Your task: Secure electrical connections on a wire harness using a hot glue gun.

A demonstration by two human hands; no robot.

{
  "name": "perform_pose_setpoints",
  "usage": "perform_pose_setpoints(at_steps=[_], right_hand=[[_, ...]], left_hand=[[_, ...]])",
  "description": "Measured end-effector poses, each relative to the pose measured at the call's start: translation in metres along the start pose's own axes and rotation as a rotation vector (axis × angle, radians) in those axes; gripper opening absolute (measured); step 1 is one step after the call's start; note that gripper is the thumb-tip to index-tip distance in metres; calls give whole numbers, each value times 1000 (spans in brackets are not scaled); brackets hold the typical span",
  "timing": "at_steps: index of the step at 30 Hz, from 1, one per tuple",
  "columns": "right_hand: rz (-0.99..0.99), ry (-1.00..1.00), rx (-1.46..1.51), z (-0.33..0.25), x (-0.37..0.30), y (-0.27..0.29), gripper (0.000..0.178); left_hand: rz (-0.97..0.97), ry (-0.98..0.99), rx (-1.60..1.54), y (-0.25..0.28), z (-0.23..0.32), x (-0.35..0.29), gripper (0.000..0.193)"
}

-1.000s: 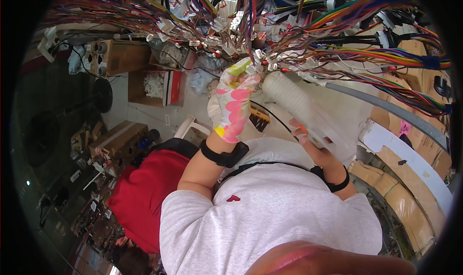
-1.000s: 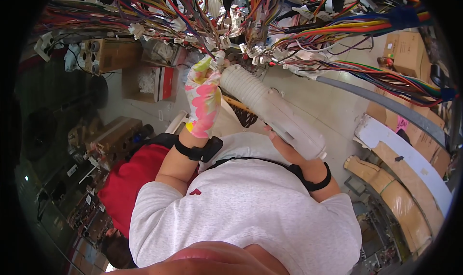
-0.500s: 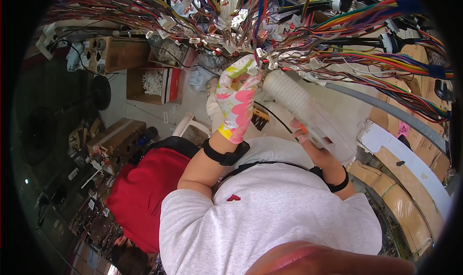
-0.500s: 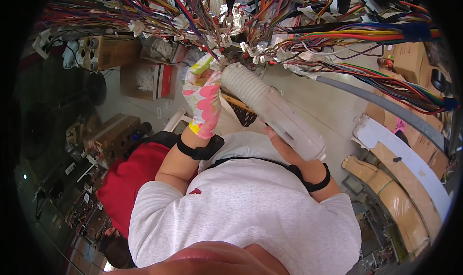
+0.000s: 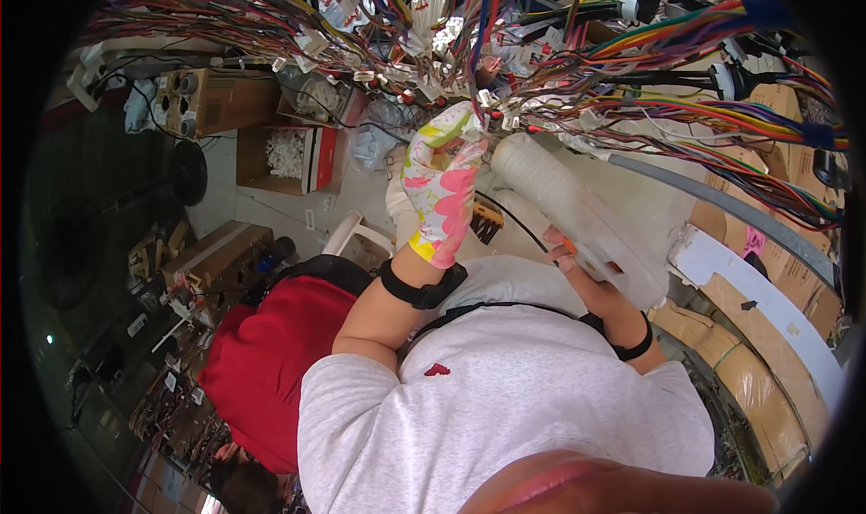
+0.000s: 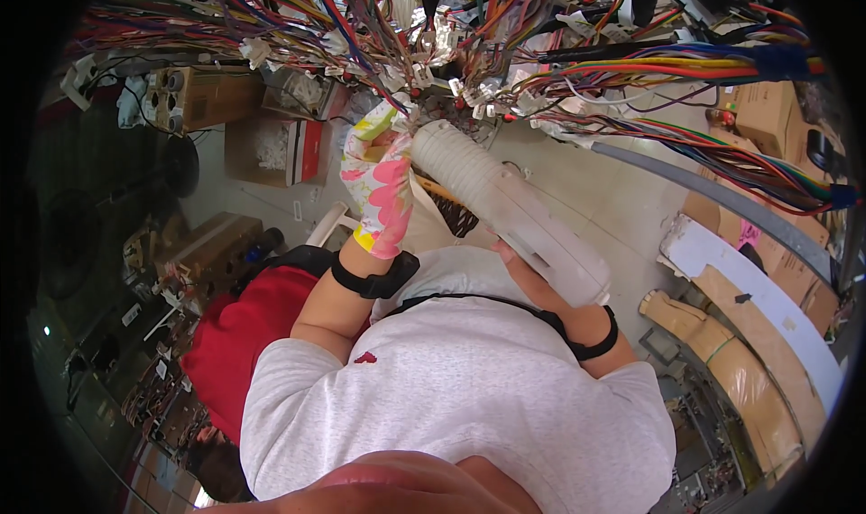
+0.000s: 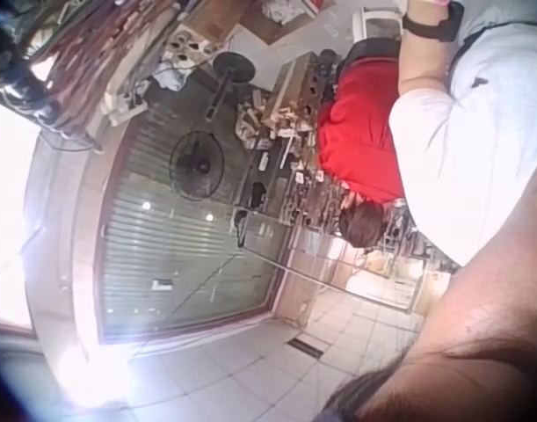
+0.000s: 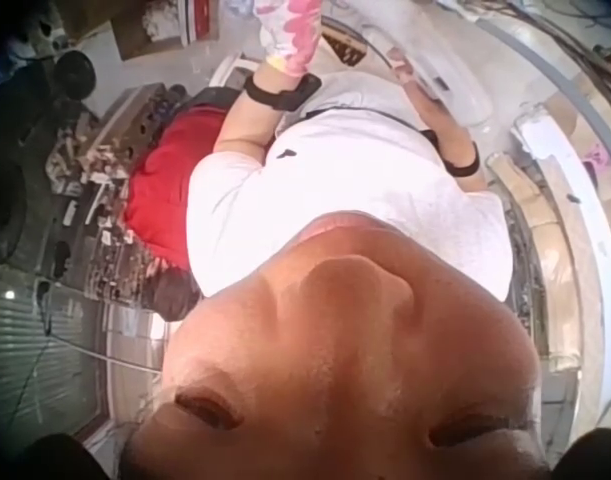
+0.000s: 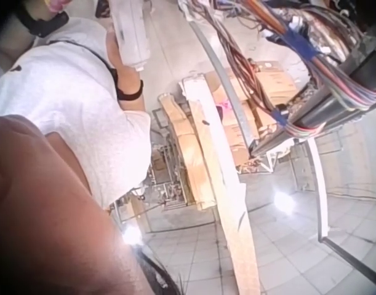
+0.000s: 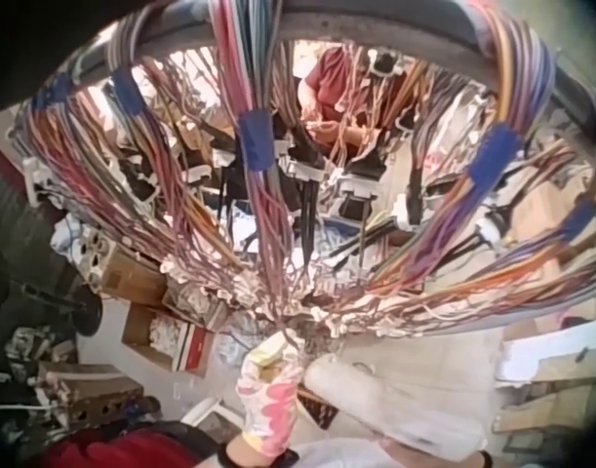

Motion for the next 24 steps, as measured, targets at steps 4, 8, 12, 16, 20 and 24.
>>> perform_pose_setpoints(at_steps=[4,8,12,16,20,24], right_hand=[[-13,-17,6,-1,2,-3,33],[-5,-34,96,7,-1,-4,35],[12,-130,254,1,-2,-3,34],[14,-44,136,4,-2,0,35],[10,-50,120,-2,-1,-3,38],[-21,49,-25,4,-1,2,41]], left_hand=[[4,-1,-82,-4,-5,4,35],[77,-123,-99,-3,2,9,34],[-52,-20,243,2,-5,0,31],[52,-104,39,-2,-2,-2,30],[38,-167,-72,-7,7,5,34],[-108,-224,249,-5,11,7,30]])
Point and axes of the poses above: each hand's wrist, its own x-axis towards the middle knuckle, its own y-axis out of the back of the hand, z = x × y, the point moved 2 cm from there along x, towards the middle knuckle, and after that the axes turned 6 degrees about -y, right-handed, at the moved point
